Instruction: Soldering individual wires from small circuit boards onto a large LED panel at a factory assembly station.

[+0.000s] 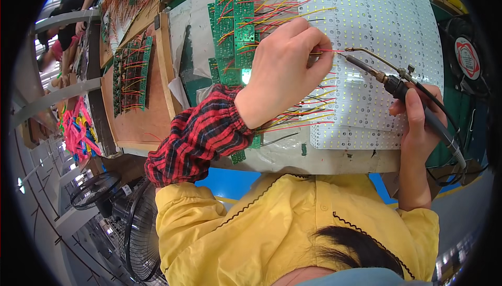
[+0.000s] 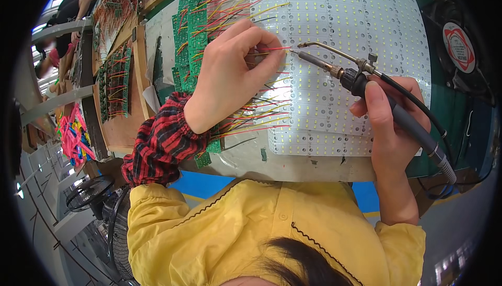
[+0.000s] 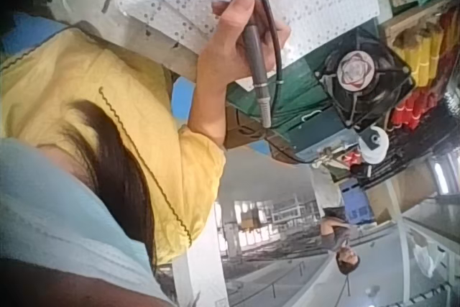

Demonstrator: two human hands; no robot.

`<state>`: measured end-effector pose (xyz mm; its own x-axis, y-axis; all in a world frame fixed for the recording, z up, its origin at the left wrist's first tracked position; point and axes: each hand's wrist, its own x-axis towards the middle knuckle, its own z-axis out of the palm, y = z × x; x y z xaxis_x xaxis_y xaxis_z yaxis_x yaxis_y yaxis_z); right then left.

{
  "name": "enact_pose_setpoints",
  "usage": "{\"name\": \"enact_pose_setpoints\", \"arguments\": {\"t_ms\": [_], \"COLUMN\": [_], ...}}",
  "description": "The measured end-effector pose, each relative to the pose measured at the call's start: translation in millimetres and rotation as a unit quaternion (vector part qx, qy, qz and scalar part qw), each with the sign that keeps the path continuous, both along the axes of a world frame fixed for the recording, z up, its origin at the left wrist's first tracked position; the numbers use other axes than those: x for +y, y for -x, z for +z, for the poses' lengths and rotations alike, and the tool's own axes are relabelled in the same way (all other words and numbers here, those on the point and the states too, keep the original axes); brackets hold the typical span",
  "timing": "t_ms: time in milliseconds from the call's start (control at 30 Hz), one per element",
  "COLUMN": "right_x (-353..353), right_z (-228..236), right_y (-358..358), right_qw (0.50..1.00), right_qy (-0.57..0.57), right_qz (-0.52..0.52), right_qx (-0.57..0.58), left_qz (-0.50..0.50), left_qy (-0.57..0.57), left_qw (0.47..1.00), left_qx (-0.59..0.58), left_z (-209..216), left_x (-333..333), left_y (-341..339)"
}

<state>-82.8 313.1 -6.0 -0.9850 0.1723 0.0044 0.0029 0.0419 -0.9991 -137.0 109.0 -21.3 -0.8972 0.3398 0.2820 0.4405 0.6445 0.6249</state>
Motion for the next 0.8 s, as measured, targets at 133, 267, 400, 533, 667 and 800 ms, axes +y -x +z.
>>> {"name": "enact_pose_setpoints", "arguments": {"t_ms": [133,267,400,533,667,800], "right_x": [-0.6,2.0,6.0,5.9,6.6,4.7], "right_z": [-0.4,-1.2,-3.6,-3.2,-1.2,-0.9], "right_y": [-1.2,-2.2,-2.8,-3.2,-5.3,-4.8], "right_qw": [1.0,1.0,0.999,0.997,0.999,1.0], "right_qy": [-0.001,0.008,0.014,0.061,0.04,0.013], "right_qz": [-0.002,-0.024,-0.031,-0.047,-0.029,0.003], "right_qx": [-0.001,0.014,0.016,0.031,0.021,0.01], "left_qz": [0.011,0.006,0.011,-0.047,-0.069,-0.046], "left_qy": [-0.004,0.016,-0.007,-0.024,0.008,0.02], "left_qw": [1.0,1.0,1.0,0.998,0.996,0.998], "left_qx": [0.004,0.013,-0.014,0.044,0.062,0.046], "left_z": [-0.6,1.8,3.0,0.7,2.9,0.6], "left_x": [1.8,1.5,2.5,-6.3,-5.3,-4.8], "left_y": [-0.7,-0.1,-1.5,0.1,-4.0,-2.9]}}
